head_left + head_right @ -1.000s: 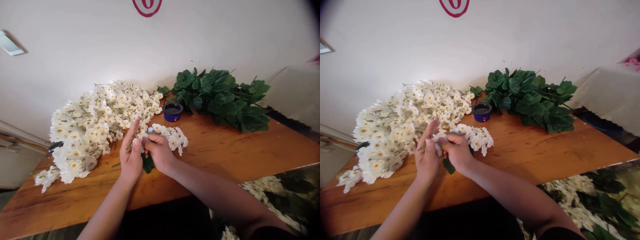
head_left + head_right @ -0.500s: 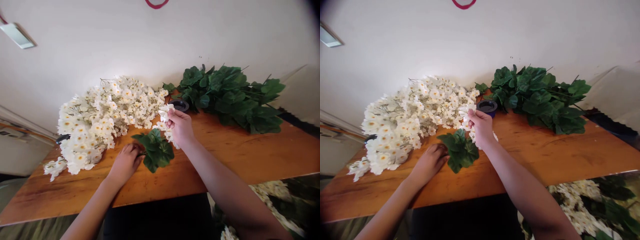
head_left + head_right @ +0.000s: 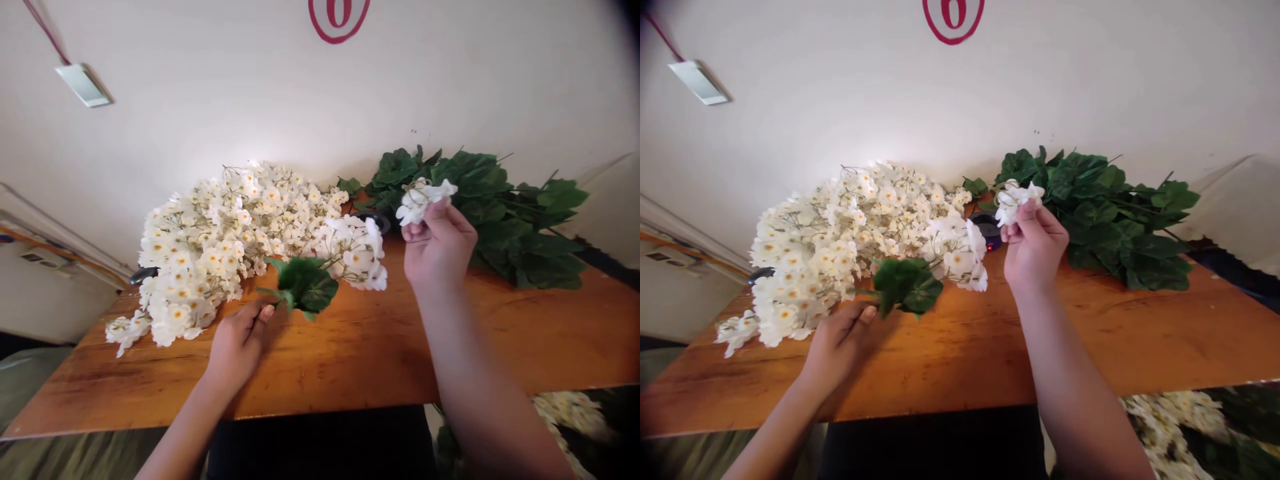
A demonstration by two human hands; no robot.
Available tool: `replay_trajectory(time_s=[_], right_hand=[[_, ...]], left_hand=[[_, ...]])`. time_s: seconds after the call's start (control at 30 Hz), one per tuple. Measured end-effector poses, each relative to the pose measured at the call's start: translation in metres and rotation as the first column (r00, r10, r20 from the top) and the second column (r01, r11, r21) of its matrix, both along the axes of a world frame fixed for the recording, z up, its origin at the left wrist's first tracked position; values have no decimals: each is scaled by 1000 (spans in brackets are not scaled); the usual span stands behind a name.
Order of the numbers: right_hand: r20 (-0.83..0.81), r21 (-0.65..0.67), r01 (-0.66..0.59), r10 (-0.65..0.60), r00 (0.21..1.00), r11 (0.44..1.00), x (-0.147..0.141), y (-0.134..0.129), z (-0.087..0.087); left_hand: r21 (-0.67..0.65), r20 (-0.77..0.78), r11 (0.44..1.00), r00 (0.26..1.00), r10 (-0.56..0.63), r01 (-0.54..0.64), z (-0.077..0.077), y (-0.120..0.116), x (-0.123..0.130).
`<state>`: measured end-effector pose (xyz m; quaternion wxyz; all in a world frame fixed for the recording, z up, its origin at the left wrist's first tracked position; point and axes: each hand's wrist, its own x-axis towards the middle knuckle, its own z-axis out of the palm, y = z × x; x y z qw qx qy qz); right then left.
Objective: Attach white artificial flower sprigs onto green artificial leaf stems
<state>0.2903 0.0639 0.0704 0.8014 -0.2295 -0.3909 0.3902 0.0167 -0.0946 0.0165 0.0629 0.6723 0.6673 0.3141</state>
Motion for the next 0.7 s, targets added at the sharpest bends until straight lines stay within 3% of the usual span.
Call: replay_trajectory(time_s=[0.13,0.5,0.7], right_hand=[[-11,-39,-11,10,1000,999,-1,6,-6],[-64,-99,-100,94,994,990,-10,6,-12],[-11,-138,-64,63,998,988,-10,10,-14]], left_hand=[[-23,86,1000,996,11,-9,7,-6,-1],[-19,137,1000,990,14,-11,5,-9,4],[-20,157,1000,987,14,-11,3,-10,3]])
